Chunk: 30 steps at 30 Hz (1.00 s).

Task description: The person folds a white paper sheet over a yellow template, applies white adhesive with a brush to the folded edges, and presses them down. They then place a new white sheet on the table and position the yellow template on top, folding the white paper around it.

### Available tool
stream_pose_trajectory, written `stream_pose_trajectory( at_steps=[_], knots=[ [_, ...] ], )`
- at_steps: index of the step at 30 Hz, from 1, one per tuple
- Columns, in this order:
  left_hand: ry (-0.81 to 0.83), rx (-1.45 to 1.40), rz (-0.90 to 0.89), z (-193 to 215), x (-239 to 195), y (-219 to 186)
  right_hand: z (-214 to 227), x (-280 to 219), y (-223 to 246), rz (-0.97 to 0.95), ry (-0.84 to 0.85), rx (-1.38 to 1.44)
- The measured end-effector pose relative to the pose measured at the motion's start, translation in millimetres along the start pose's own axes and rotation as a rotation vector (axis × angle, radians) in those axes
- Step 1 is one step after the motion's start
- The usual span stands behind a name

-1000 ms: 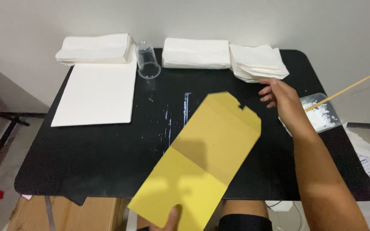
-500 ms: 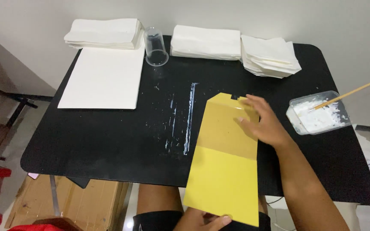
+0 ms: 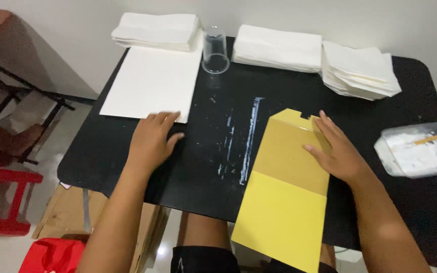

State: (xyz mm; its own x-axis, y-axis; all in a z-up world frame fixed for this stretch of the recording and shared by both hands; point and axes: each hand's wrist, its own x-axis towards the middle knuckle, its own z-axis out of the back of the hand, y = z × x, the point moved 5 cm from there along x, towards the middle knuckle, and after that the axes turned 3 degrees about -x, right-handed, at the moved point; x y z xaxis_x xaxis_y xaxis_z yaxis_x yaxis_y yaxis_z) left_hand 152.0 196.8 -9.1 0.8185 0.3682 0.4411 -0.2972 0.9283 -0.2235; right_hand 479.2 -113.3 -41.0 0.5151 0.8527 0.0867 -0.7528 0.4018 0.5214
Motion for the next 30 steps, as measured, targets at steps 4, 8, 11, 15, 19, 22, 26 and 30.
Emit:
stream_pose_trajectory(
  at_steps=[4, 8, 11, 15, 19, 22, 26, 30],
  knots=[
    [0.107, 0.192, -0.204, -28.4, 31.7, 50.0, 2.6, -1.7, 3.0, -0.085, 0.014, 0.012],
    [0.218, -0.023, -0.137, -7.2, 41.5, 48.0, 5.4, -1.1, 10.0, -0.067, -0.002, 0.014],
    [0.129, -0.245, -0.008, 11.7, 43.9, 43.5, 6.8, -3.0, 13.9, -0.051, -0.012, 0.019],
    [0.149, -0.499, 0.223, 20.5, 49.8, 46.9, 5.6, -1.9, 11.1, -0.098, 0.000, 0.016],
    [0.107, -0.707, 0.412, 25.7, 58.7, 53.7, 4.8, -1.9, 10.3, -0.100, 0.000, 0.012],
    [0.052, -0.746, 0.412, 32.9, 66.3, 55.8, 4.0, -2.3, 9.4, -0.042, -0.032, 0.023],
    [0.043, -0.775, 0.466, 23.0, 79.0, 77.1, 3.2, -1.6, 8.0, -0.084, -0.015, 0.036],
    [-0.183, -0.641, 0.314, 28.5, 85.8, 81.9, -5.3, -0.3, -11.5, 0.073, -0.129, -0.137]
  ],
)
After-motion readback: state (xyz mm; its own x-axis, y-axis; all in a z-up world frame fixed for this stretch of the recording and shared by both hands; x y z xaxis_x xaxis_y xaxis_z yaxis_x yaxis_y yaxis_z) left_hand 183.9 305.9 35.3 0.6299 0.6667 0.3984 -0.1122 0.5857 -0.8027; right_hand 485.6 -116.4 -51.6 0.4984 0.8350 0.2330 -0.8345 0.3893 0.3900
